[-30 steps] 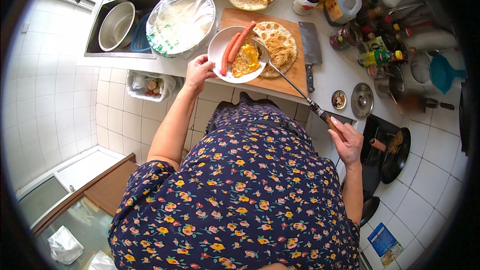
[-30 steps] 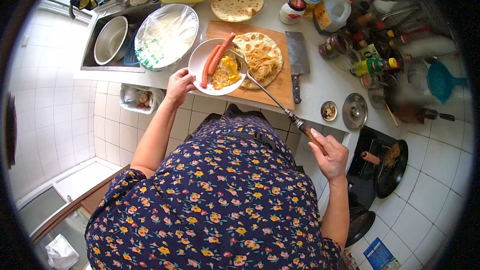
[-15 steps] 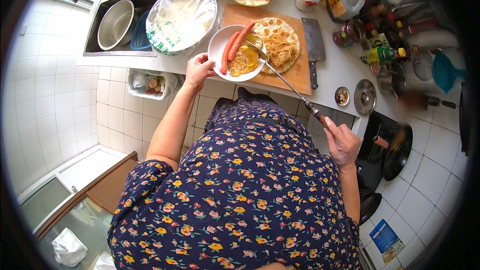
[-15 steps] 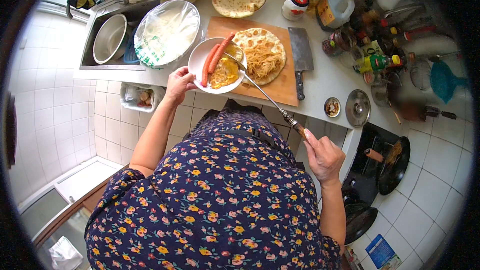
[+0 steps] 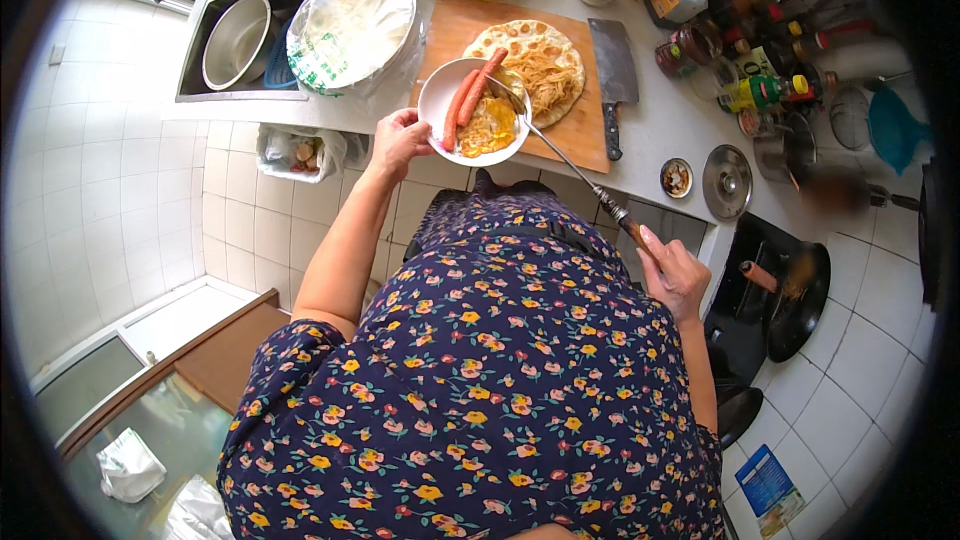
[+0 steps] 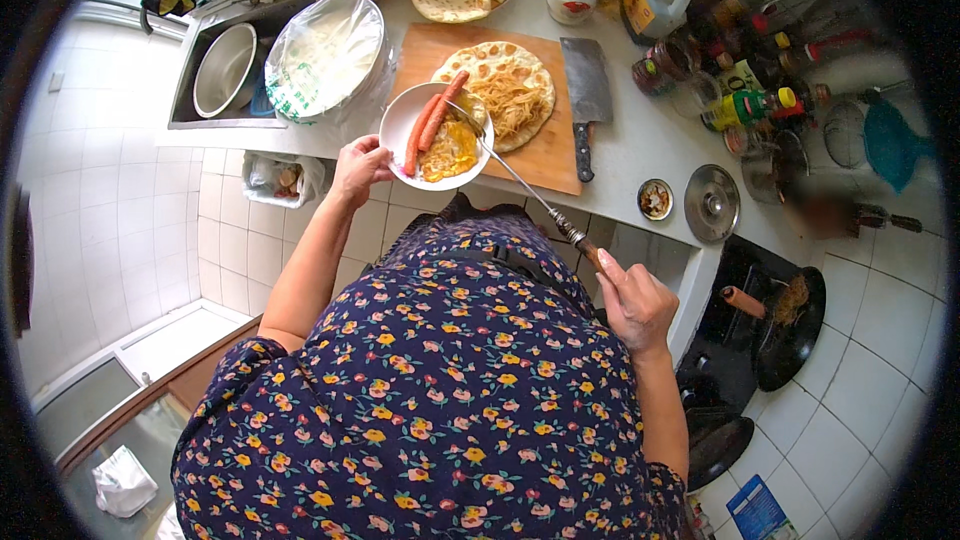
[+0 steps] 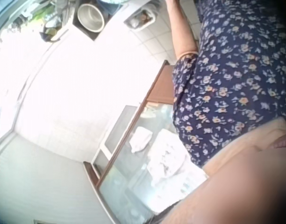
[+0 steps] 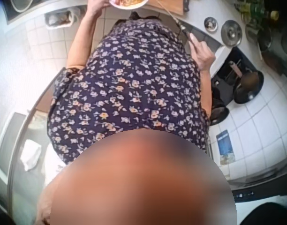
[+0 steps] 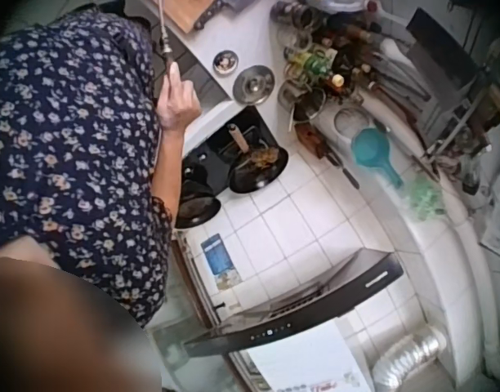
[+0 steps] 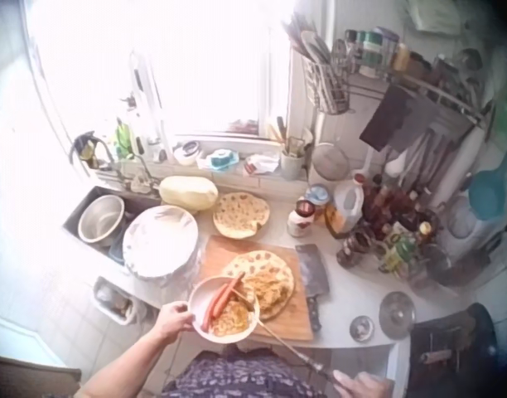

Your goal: The person cooks noodles and flatbread in separate pans, then assembles a wrap by placing noodles, scrambled eggs, and a sausage onto a flatbread on a cutting board. The person uses a spatula and tongs to handle the food.

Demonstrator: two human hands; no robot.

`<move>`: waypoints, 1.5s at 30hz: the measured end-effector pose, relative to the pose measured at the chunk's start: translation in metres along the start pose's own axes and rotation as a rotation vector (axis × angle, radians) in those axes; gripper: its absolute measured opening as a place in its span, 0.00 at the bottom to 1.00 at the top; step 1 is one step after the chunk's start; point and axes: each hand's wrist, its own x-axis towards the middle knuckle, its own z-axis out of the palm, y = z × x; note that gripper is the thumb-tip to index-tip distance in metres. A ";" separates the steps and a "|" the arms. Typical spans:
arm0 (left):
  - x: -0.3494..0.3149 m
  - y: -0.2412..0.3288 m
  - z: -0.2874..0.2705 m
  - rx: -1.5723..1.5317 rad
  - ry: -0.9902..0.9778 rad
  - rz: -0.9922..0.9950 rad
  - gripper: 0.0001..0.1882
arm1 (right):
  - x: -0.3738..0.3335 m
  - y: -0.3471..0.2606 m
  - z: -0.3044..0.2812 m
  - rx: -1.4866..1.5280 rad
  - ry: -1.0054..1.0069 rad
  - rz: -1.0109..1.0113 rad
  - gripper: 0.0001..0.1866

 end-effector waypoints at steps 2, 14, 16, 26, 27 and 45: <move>-0.004 0.002 0.004 0.041 0.018 -0.022 0.10 | -0.003 0.005 0.001 -0.022 0.012 0.004 0.20; -0.005 0.010 0.026 0.087 0.095 -0.035 0.09 | -0.015 0.022 0.005 -0.058 0.049 0.053 0.21; -0.002 0.011 0.027 0.091 0.098 -0.040 0.09 | -0.013 0.022 0.004 -0.049 0.056 0.059 0.21; 0.010 0.018 0.027 0.124 0.049 -0.031 0.08 | 0.001 0.026 0.016 0.008 0.050 0.034 0.19; 0.011 0.018 0.026 0.130 0.059 -0.032 0.08 | 0.001 0.026 0.016 -0.003 0.058 0.048 0.19; -0.002 0.016 -0.015 0.104 0.165 -0.106 0.11 | -0.004 0.030 0.042 0.452 0.080 0.401 0.15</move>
